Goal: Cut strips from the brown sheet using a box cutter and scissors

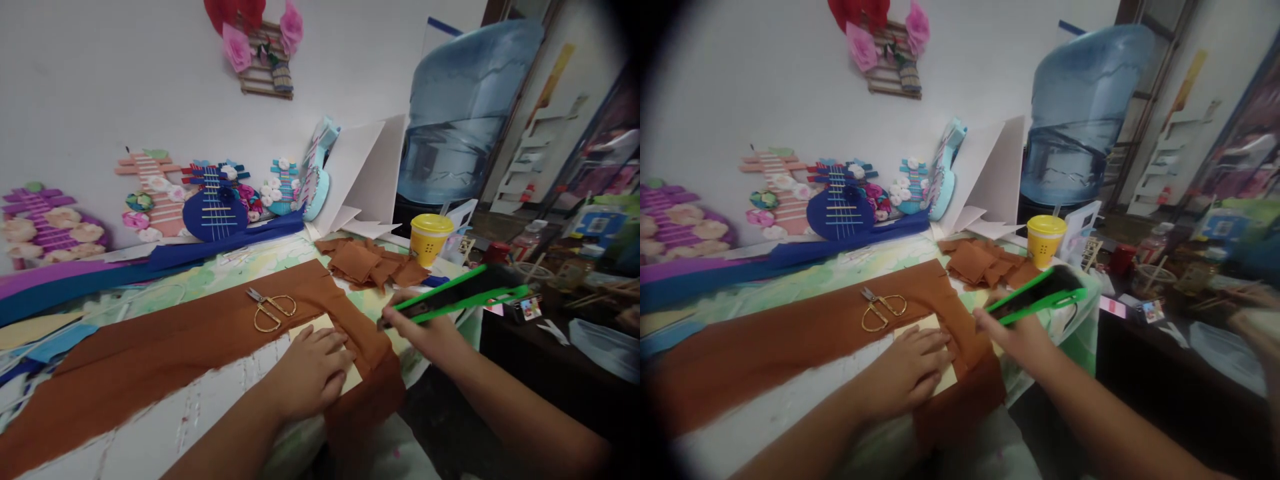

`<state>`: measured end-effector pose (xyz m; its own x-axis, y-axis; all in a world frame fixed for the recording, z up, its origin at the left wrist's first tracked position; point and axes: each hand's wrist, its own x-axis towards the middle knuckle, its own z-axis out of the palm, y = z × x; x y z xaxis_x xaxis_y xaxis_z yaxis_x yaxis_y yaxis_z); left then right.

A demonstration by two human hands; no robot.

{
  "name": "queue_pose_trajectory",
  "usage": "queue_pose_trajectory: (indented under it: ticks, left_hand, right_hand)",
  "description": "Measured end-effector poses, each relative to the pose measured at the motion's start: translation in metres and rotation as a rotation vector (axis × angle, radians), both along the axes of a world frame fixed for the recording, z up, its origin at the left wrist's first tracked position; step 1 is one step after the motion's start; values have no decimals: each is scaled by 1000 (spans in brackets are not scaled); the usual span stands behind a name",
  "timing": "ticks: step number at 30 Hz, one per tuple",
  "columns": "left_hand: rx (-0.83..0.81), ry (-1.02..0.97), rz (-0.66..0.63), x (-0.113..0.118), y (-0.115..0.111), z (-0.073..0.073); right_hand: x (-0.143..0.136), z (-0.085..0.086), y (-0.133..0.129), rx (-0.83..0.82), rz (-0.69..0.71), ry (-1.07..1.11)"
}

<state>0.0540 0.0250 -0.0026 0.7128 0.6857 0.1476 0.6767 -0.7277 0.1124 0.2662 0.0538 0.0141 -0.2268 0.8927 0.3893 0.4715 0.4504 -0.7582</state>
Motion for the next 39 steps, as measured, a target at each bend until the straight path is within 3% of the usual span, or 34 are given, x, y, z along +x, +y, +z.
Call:
queue_pose_trajectory:
  ticks: [3,6,10,16,21,26,32,36,39]
  left_hand:
    - [17,-5,-4,0,0,-1]
    - [33,-11,-4,0,-1,-1]
    - [23,-21,5,0,-2,1]
    - [1,-28,13,0,-2,3]
    - [-4,-19,10,-1,-2,4]
    - [-10,-46,-5,0,-1,7]
    - [45,-41,43,3,-7,7]
    - [180,26,-1,5,-8,-6]
    - [260,97,-7,5,-3,-18]
  right_hand:
    - [-1,6,11,-72,-10,137]
    - [-14,0,20,-43,108,77]
    - [-26,-13,31,146,217,-134]
    - [-8,-23,42,265,414,-660]
    - [-2,-21,44,327,334,-786]
    - [-11,-6,56,334,94,-946]
    - [-62,19,90,210,103,-951]
    - [-97,22,110,174,111,-948]
    - [-109,21,121,110,43,-962]
